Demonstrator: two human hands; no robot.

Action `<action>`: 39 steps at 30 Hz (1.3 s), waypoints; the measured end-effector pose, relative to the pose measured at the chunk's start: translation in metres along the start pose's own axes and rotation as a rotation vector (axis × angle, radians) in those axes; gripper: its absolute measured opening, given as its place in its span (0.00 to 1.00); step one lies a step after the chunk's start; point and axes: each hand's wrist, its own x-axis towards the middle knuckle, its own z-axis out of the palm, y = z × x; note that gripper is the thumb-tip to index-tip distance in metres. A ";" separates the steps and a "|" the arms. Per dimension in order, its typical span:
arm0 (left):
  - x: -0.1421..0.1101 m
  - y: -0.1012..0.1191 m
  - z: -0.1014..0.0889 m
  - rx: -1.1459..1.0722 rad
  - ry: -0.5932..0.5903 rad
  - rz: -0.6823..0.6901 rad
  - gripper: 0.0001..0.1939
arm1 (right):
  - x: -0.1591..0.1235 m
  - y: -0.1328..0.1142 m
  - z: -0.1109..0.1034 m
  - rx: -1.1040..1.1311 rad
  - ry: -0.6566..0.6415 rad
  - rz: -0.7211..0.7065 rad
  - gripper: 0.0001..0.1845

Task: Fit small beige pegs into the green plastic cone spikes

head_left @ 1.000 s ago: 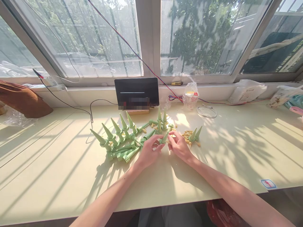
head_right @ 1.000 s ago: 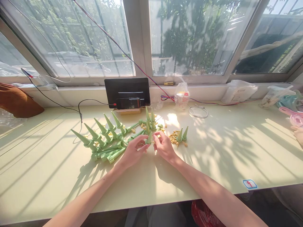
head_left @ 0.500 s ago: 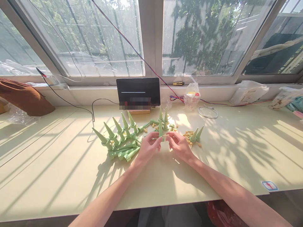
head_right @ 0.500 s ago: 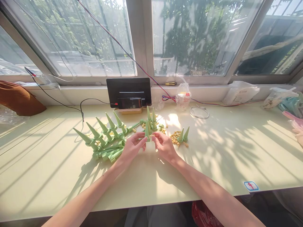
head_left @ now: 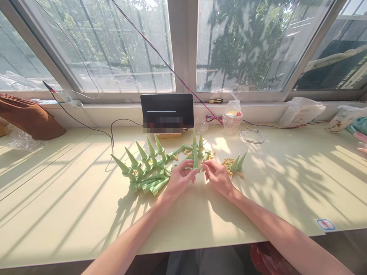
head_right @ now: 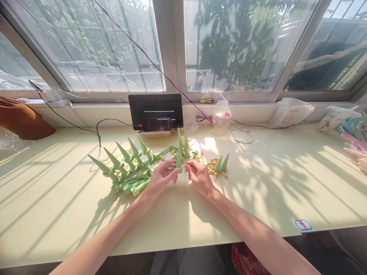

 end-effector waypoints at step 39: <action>0.004 -0.011 -0.006 0.108 -0.061 0.156 0.17 | 0.001 -0.009 0.001 0.131 -0.108 0.247 0.23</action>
